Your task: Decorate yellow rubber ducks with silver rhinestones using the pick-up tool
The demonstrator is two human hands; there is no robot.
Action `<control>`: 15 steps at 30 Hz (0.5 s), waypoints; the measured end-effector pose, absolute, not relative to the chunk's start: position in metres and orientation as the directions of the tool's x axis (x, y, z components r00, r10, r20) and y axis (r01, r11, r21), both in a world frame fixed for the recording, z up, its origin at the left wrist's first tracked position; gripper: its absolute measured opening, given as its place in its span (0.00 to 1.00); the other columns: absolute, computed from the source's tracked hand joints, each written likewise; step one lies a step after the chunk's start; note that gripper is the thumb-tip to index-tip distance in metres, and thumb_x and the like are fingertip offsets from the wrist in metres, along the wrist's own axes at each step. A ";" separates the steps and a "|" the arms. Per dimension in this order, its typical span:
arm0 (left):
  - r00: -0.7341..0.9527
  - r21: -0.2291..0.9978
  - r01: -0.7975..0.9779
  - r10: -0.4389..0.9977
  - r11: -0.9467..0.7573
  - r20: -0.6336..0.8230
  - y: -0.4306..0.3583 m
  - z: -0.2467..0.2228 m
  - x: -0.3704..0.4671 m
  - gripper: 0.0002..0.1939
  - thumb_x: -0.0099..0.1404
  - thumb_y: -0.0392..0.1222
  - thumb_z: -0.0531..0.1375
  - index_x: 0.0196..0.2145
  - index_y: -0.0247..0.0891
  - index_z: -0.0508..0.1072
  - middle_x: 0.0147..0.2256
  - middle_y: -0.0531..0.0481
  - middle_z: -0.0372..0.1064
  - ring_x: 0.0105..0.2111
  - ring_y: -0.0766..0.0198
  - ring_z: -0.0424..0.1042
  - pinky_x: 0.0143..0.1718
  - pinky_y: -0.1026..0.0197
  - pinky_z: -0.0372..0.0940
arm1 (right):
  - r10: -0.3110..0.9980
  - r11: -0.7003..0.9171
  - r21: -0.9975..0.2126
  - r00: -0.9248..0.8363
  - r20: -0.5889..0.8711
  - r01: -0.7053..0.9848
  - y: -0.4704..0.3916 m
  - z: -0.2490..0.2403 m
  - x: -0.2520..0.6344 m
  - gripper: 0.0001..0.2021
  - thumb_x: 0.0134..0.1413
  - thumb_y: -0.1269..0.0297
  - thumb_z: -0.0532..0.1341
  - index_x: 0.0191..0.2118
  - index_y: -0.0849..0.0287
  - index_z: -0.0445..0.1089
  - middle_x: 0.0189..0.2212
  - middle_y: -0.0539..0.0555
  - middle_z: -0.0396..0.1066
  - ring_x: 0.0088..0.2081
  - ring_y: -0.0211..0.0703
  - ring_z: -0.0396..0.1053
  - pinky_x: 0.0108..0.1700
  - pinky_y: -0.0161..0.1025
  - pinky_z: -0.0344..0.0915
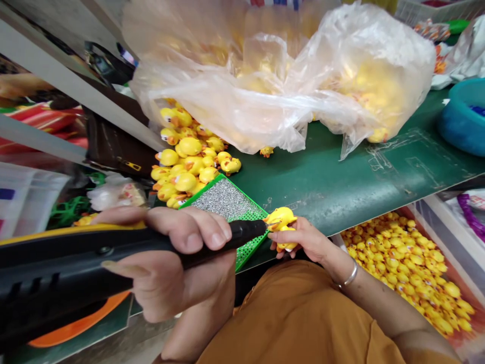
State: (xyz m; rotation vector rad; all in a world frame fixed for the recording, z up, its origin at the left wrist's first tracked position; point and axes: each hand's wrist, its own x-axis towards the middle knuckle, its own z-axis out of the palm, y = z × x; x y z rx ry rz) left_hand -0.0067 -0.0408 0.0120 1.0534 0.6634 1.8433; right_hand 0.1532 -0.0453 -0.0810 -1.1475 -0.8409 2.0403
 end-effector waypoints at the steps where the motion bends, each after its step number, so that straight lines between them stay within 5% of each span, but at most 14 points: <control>1: -0.260 0.748 -0.427 0.861 -0.508 0.437 -0.041 0.014 -0.005 0.17 0.59 0.52 0.72 0.41 0.46 0.73 0.22 0.62 0.65 0.17 0.71 0.64 0.21 0.64 0.65 | 0.781 -0.588 -0.777 -0.407 -0.473 -0.225 -0.045 -0.081 0.153 0.24 0.38 0.48 0.76 0.36 0.63 0.78 0.26 0.54 0.77 0.22 0.38 0.74 0.17 0.28 0.58; 8: -0.340 0.691 -0.397 0.796 -0.604 0.501 -0.036 0.023 -0.008 0.16 0.62 0.48 0.71 0.43 0.40 0.72 0.23 0.62 0.69 0.18 0.71 0.68 0.21 0.65 0.67 | 0.814 -0.580 -0.721 -0.240 -0.529 -0.379 -0.046 -0.085 0.159 0.21 0.31 0.57 0.80 0.33 0.62 0.79 0.26 0.53 0.79 0.27 0.39 0.75 0.29 0.33 0.70; 15: -0.382 0.603 -0.492 0.779 -0.627 0.498 -0.020 0.018 -0.018 0.19 0.57 0.48 0.74 0.39 0.36 0.72 0.19 0.62 0.69 0.13 0.72 0.65 0.14 0.67 0.61 | 0.864 -0.498 -0.588 -0.309 -0.398 -0.637 -0.050 -0.065 0.161 0.17 0.38 0.62 0.78 0.38 0.56 0.80 0.47 0.57 0.81 0.41 0.47 0.81 0.41 0.38 0.75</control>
